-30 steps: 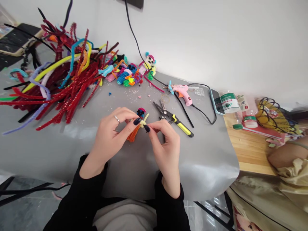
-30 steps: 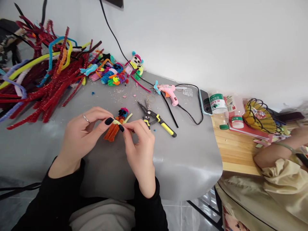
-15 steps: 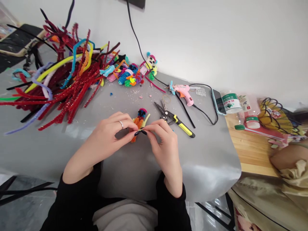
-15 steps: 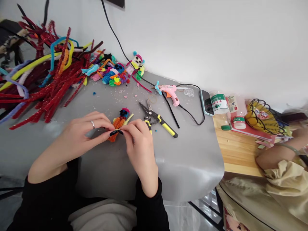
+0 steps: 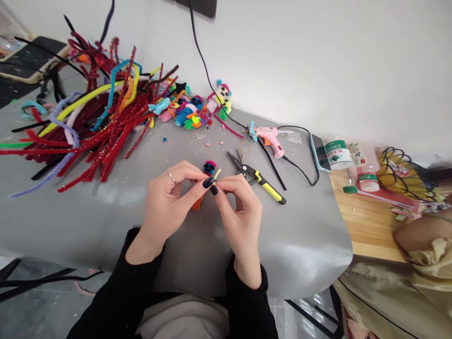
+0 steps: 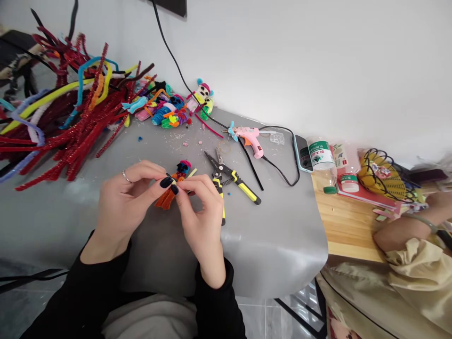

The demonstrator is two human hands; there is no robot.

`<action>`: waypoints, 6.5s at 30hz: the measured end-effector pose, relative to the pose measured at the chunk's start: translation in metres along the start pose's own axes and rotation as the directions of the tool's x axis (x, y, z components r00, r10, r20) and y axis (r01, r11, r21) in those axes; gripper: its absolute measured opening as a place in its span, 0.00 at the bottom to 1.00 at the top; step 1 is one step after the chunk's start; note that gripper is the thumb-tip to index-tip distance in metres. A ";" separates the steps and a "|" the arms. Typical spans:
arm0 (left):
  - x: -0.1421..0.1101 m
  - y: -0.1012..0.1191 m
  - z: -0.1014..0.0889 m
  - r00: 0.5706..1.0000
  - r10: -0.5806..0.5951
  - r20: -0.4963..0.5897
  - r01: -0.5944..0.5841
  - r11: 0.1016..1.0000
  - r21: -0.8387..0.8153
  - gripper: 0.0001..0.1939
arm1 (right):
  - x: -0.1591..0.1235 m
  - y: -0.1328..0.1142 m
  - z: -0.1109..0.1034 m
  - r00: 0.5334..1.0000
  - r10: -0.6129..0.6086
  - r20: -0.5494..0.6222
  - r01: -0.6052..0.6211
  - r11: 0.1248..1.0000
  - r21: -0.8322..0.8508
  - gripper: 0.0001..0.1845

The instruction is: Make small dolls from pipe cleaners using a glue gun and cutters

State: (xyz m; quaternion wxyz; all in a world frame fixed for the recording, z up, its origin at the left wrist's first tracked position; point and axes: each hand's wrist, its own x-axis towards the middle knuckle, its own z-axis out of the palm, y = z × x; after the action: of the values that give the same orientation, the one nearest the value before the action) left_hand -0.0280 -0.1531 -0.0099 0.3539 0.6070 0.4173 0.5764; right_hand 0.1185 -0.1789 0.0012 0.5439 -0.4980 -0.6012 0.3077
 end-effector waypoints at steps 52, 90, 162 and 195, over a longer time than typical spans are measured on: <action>-0.010 0.006 0.019 0.972 0.054 -0.229 -0.048 0.998 0.033 0.09 | -0.003 -0.002 0.001 0.902 0.416 0.117 -0.408 0.731 0.547 0.09; -0.003 0.000 0.008 0.991 -0.128 -0.047 0.126 0.991 -0.050 0.06 | -0.004 -0.008 0.003 0.937 0.327 -0.118 -0.303 0.935 0.186 0.08; 0.006 0.006 -0.012 0.940 -0.180 0.290 0.136 0.977 0.164 0.15 | -0.005 -0.001 -0.001 0.981 0.195 0.011 -0.195 0.977 0.085 0.12; 0.004 0.010 -0.016 0.935 -0.112 0.335 0.071 0.989 0.133 0.14 | -0.007 -0.002 0.010 0.972 0.214 -0.100 -0.189 0.958 0.216 0.14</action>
State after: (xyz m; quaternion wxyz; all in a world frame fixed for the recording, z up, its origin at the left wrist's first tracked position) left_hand -0.0426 -0.1542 0.0024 0.4108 0.6976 0.4109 0.4193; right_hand 0.1078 -0.1842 -0.0010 0.5941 -0.5158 -0.4778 0.3908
